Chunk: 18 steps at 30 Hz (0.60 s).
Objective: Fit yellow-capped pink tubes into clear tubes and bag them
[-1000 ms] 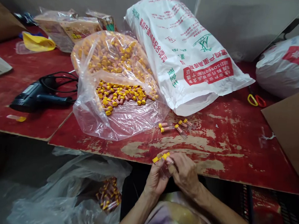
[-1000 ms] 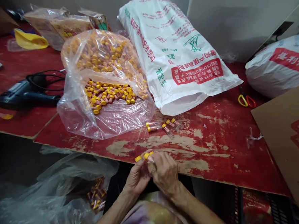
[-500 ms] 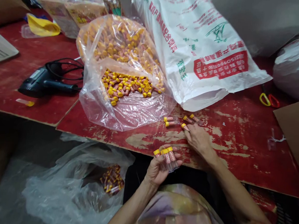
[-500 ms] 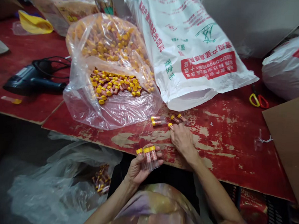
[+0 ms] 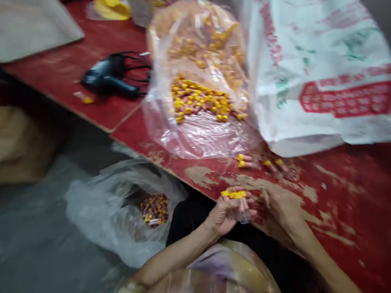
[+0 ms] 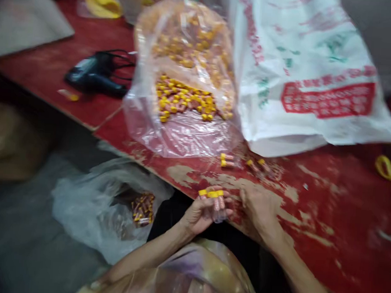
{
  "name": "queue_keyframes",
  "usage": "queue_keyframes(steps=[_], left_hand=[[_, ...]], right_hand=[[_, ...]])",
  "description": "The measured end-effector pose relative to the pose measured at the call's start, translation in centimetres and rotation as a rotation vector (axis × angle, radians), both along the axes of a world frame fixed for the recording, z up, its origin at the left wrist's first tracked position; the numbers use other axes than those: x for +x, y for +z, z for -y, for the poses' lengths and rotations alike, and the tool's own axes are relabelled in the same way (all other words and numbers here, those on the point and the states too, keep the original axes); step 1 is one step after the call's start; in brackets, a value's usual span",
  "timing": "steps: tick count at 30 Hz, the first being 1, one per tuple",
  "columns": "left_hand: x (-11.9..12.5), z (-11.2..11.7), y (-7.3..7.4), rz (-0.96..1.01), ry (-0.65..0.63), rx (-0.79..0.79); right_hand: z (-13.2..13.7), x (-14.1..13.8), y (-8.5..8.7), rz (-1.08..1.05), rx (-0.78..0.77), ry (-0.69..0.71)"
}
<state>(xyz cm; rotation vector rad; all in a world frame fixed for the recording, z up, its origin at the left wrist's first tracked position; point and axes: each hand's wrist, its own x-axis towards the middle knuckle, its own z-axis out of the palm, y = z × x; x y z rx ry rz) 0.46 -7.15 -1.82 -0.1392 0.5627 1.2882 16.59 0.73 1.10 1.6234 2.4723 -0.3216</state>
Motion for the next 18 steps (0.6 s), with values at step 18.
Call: queue_keyframes(steps=[18], left_hand=[[-17.7,11.0,-5.6,-0.328,0.910,-0.566]], right_hand=[[10.3,-29.1,-4.4,-0.294,-0.510,0.850]])
